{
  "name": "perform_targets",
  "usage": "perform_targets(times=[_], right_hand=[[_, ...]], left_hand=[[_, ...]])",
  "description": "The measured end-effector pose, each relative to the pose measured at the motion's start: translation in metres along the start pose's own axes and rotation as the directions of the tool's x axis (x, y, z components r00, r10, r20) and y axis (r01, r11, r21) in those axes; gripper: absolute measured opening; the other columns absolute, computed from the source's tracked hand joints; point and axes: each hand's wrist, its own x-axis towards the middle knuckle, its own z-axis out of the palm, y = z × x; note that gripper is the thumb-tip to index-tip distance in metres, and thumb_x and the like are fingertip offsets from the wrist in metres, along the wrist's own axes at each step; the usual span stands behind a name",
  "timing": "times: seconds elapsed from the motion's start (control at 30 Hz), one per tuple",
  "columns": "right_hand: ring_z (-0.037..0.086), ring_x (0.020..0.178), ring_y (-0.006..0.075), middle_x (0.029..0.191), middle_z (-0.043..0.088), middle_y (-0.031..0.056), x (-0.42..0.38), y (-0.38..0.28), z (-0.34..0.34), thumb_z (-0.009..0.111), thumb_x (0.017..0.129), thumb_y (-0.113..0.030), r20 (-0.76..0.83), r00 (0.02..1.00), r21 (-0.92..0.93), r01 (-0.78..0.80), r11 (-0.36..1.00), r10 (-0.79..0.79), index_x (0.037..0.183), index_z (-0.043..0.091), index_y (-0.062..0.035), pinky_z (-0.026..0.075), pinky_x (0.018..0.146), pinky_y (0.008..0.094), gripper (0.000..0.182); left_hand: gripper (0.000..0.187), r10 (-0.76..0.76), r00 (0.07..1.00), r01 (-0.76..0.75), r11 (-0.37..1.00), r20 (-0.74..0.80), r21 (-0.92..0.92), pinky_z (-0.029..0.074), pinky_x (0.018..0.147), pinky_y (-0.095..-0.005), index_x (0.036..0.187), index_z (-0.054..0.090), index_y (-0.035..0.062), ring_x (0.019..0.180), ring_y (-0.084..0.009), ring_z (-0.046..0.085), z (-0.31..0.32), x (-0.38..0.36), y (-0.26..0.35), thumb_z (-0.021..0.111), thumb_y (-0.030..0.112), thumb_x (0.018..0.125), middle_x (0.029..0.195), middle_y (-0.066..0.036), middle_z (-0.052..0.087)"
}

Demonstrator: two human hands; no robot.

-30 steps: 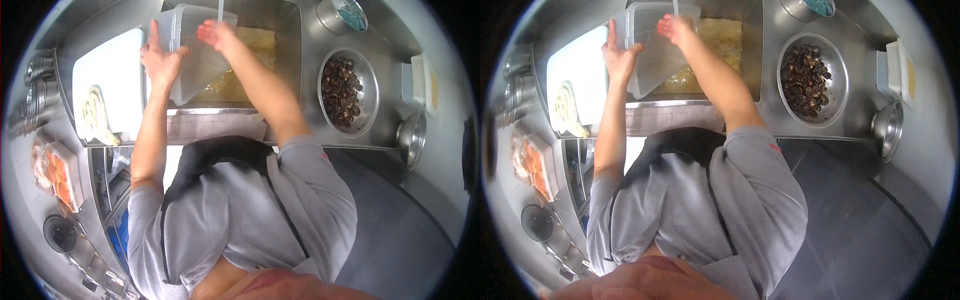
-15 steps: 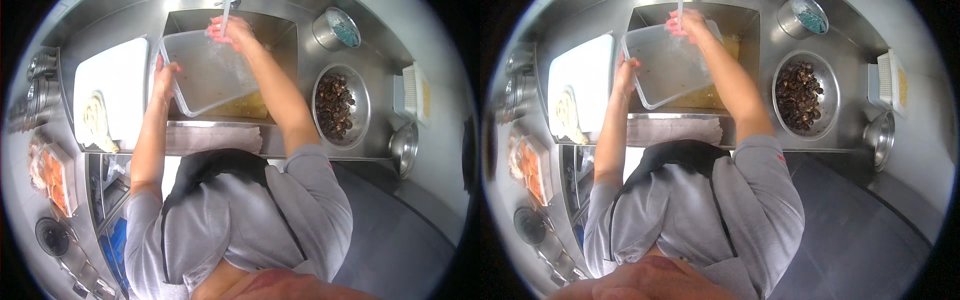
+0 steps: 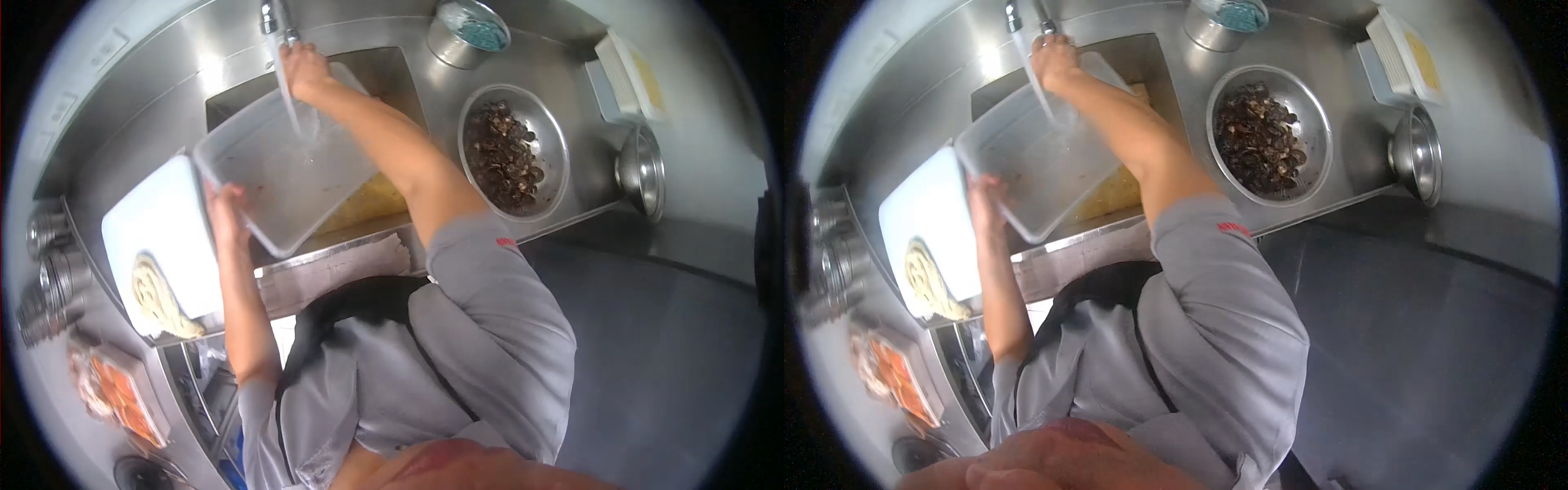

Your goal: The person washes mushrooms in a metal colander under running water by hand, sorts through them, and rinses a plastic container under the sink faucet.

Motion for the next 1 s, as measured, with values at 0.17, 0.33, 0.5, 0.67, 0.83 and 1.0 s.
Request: perform_targets(times=[0.17,0.33,0.5,0.67,0.83,1.0], right_hand=[[0.067,0.099,0.0301,0.110,0.068,0.0135,0.035,-0.004,-0.007,0.056,0.086,-0.014,0.230,0.965,-0.144,0.159,0.977,-0.124,0.107,0.069,-0.0072,0.056,0.076,0.0448,0.025],[0.070,0.095,0.0254,0.103,0.072,0.0084,0.043,-0.001,-0.009,0.057,0.086,-0.016,0.226,0.958,-0.166,0.215,0.962,-0.175,0.105,0.071,-0.0100,0.057,0.072,0.0425,0.024],[0.069,0.096,0.0279,0.102,0.071,0.0121,0.037,0.009,-0.016,0.054,0.086,-0.014,0.143,0.974,0.150,-0.195,0.969,0.174,0.101,0.072,-0.0090,0.056,0.077,0.0398,0.024],[0.066,0.103,0.0316,0.104,0.070,0.0175,0.015,0.020,-0.041,0.053,0.085,-0.016,0.176,0.967,0.289,-0.232,0.929,0.186,0.101,0.071,-0.0060,0.052,0.086,0.0412,0.025],[0.068,0.091,0.0338,0.091,0.070,0.0179,-0.078,0.056,-0.139,0.056,0.088,-0.026,0.205,0.951,0.277,-0.283,0.918,0.231,0.092,0.072,-0.0057,0.053,0.080,0.0429,0.026],[0.065,0.095,0.0352,0.094,0.067,0.0209,-0.198,0.152,-0.193,0.055,0.082,-0.013,-0.208,0.919,0.032,-0.335,0.942,0.334,0.096,0.068,-0.0065,0.052,0.079,0.0481,0.020]], left_hand=[[0.092,0.517,0.854,-0.478,0.739,0.055,0.475,0.040,0.099,-0.0400,0.151,0.027,0.0083,0.112,-0.0351,0.049,0.003,-0.035,0.039,0.057,0.004,0.064,0.120,-0.021,0.051],[0.097,0.682,0.657,-0.635,0.273,0.320,0.723,0.033,0.105,-0.0459,0.150,0.029,0.0073,0.118,-0.0424,0.042,0.019,-0.079,0.056,0.062,0.009,0.058,0.127,-0.029,0.045],[0.098,0.677,0.603,-0.687,0.172,0.422,0.706,0.033,0.104,-0.0496,0.149,0.031,0.0074,0.120,-0.0443,0.042,0.014,-0.096,0.048,0.064,0.013,0.057,0.130,-0.030,0.042],[0.096,0.662,0.480,-0.770,0.003,0.576,0.638,0.035,0.102,-0.0522,0.149,0.030,0.0088,0.122,-0.0463,0.040,0.001,-0.108,0.050,0.066,0.017,0.061,0.133,-0.032,0.038],[0.092,0.706,0.258,-0.859,-0.145,0.659,0.492,0.038,0.097,-0.0566,0.151,0.025,0.0158,0.123,-0.0484,0.039,-0.023,-0.104,0.047,0.068,0.036,0.072,0.135,-0.032,0.034],[0.088,0.654,0.008,-0.903,-0.321,0.756,0.287,0.038,0.096,-0.0582,0.151,0.024,0.0160,0.124,-0.0486,0.040,-0.037,-0.099,0.039,0.063,0.049,0.080,0.139,-0.033,0.030]])
